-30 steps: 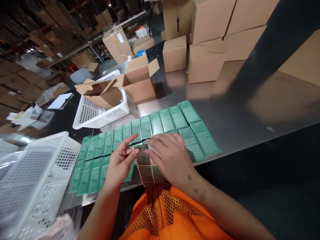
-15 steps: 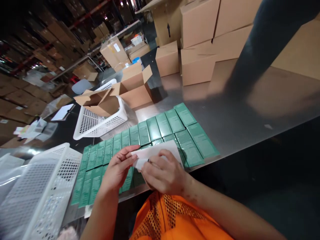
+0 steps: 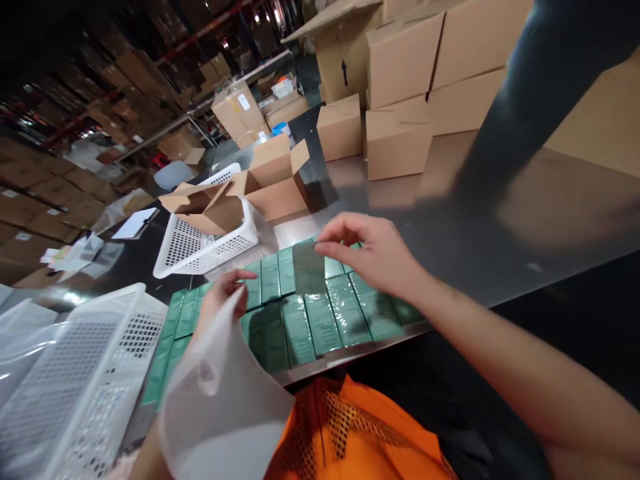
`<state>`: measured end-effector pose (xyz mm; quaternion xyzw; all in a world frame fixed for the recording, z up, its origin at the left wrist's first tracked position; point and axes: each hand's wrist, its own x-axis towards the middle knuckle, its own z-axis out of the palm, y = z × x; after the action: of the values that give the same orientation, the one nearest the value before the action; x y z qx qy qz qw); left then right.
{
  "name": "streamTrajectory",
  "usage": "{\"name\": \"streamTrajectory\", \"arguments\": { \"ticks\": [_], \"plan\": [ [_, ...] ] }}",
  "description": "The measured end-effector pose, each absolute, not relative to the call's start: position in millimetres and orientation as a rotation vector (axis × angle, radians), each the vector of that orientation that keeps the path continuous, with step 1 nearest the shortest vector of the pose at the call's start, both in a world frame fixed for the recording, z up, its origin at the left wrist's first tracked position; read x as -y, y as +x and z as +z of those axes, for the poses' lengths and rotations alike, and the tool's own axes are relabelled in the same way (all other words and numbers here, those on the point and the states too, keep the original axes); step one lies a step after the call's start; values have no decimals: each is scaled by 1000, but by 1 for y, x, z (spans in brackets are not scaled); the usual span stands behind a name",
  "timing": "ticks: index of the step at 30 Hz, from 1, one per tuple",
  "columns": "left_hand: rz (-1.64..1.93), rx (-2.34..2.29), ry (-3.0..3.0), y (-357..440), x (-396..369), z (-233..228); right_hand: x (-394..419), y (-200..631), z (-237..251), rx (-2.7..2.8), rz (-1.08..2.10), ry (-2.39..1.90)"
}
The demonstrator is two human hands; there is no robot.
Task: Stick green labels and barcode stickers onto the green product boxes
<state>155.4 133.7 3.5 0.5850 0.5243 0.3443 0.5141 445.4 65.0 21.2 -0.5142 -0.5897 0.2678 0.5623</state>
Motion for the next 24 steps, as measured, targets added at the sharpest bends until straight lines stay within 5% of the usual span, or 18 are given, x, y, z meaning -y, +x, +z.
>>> {"name": "streamTrajectory", "arguments": {
  "ticks": [7,24],
  "plan": [
    [502,-1302,1761,218,-136,-13,-145,441,-9,1433,1090,-1400],
    [196,-1506,1793,236,-147,-36,-175,422,-57,1709,692,-1775]
  ]
}}
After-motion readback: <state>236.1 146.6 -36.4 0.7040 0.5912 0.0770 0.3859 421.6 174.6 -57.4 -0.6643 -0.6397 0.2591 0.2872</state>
